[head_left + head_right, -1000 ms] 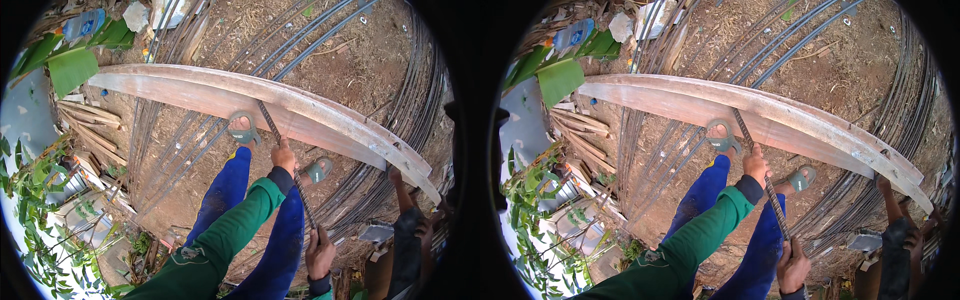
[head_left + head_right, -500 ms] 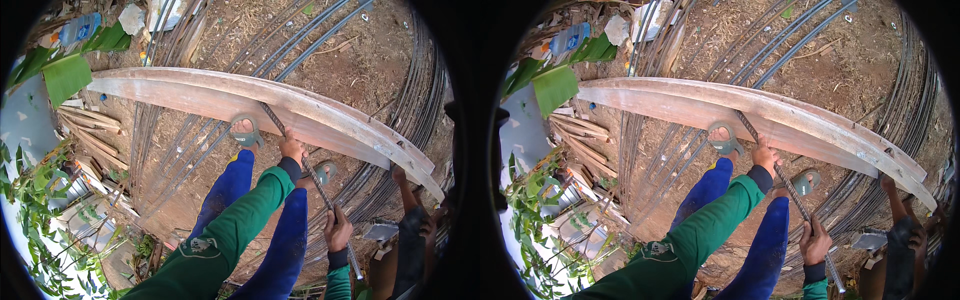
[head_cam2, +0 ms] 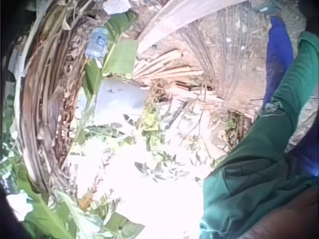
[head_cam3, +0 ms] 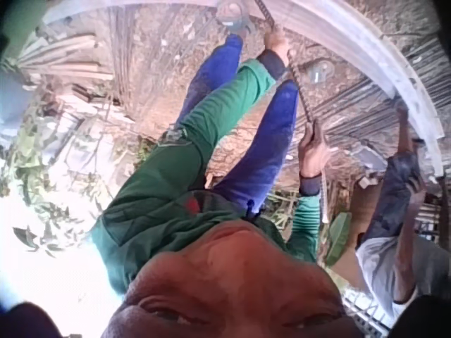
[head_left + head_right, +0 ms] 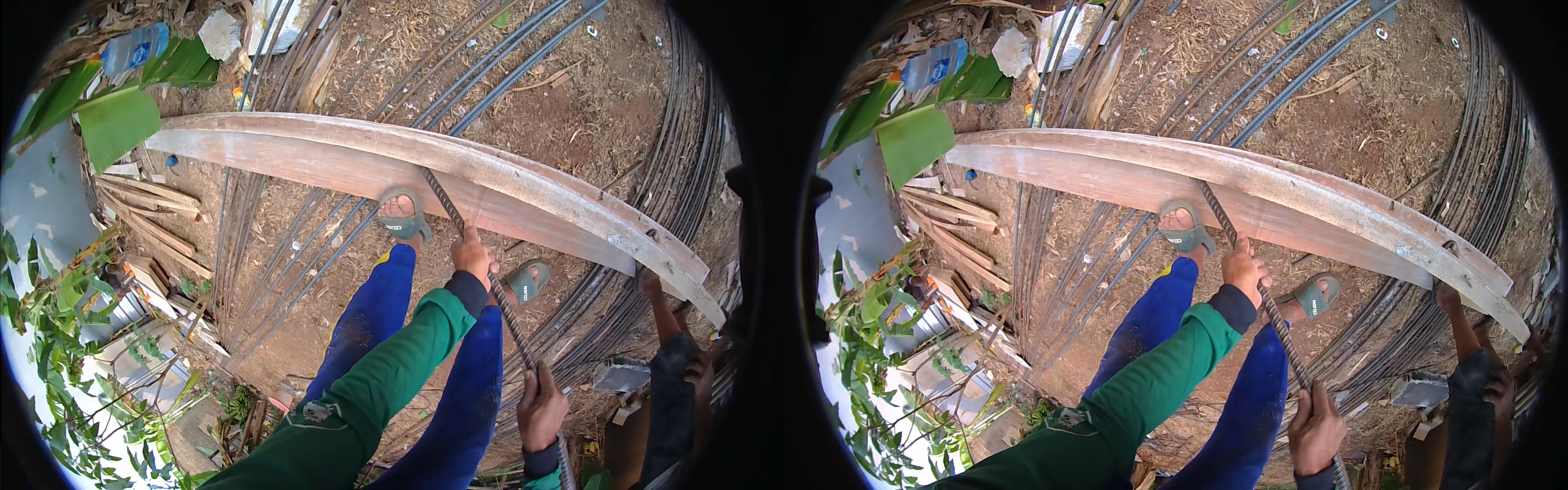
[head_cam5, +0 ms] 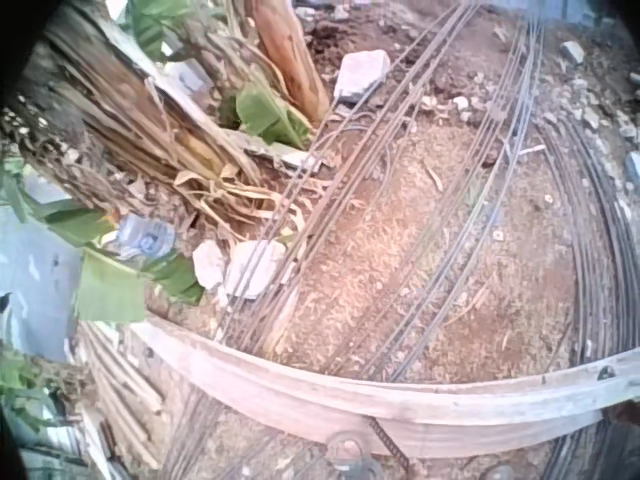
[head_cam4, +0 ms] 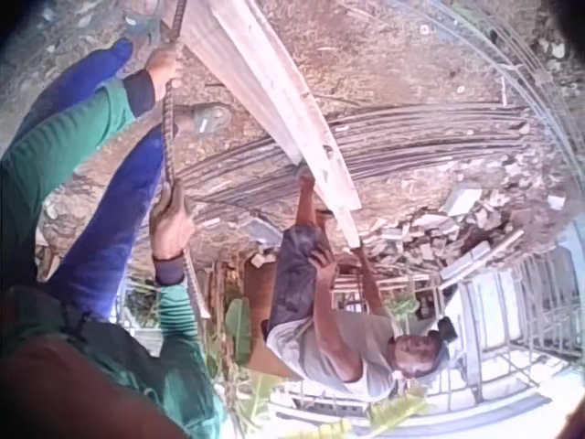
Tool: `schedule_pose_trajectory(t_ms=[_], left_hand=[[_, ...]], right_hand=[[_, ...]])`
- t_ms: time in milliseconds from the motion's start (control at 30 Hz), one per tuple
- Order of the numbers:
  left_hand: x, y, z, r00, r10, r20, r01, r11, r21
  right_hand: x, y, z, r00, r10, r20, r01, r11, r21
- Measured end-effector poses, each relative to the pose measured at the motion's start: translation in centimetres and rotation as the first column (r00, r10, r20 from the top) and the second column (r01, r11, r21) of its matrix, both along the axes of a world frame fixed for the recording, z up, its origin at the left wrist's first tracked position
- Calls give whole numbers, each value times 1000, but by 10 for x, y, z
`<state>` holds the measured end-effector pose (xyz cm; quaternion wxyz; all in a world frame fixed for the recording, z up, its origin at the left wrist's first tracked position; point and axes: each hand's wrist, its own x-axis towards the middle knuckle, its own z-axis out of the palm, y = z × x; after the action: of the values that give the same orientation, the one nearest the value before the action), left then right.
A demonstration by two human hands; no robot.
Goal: The person kneels on the ground and uses a metal rod to repeatedly press and bend a long wooden plank, shaping it into a curved form. The person adjusts their grip and position along the plank to apply pressure at different points.
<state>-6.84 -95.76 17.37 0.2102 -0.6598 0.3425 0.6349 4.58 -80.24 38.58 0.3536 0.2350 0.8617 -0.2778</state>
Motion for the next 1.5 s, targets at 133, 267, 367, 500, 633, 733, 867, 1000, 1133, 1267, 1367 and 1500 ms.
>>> schedule_pose_trajectory(t_ms=[133,267,367,500,633,733,867,1000,1133,1267,1367,1500], left_hand=[[10,-39,35,993,-94,70,93,995,19],[-8,-67,20,982,-151,114,152,988,-3],[-21,-78,9,985,-151,81,151,989,12],[-23,-85,9,972,-212,99,212,977,8],[-14,-88,-3,947,-310,82,310,951,18],[1,-74,-33,963,-268,33,268,963,-2],[18,-50,-79,979,-191,-77,188,981,-47],[18,-34,-73,987,-103,-126,91,990,-104],[-1,-53,-16,987,-159,-22,157,985,-67],[-16,-85,14,968,-226,105,226,974,12],[-19,-96,4,936,-348,60,349,937,-7],[1,-89,-24,972,-233,13,232,971,49]], right_hand=[[-4,-49,51,989,-92,116,83,993,82],[-17,-84,34,986,-109,125,98,991,86],[-26,-102,26,952,-221,212,201,973,115],[-17,-119,29,973,-219,75,204,965,162],[19,-113,-4,935,-322,147,311,946,94],[56,-87,-69,958,-285,-42,286,958,32],[82,-35,-168,974,-197,-111,184,975,-122],[63,-12,-149,974,-79,-214,55,992,-115],[25,-61,-29,997,-31,-77,35,998,45],[11,-124,29,960,-244,134,238,969,63],[24,-144,17,931,-352,93,352,936,20],[55,-119,-38,870,-472,144,484,873,-62]])
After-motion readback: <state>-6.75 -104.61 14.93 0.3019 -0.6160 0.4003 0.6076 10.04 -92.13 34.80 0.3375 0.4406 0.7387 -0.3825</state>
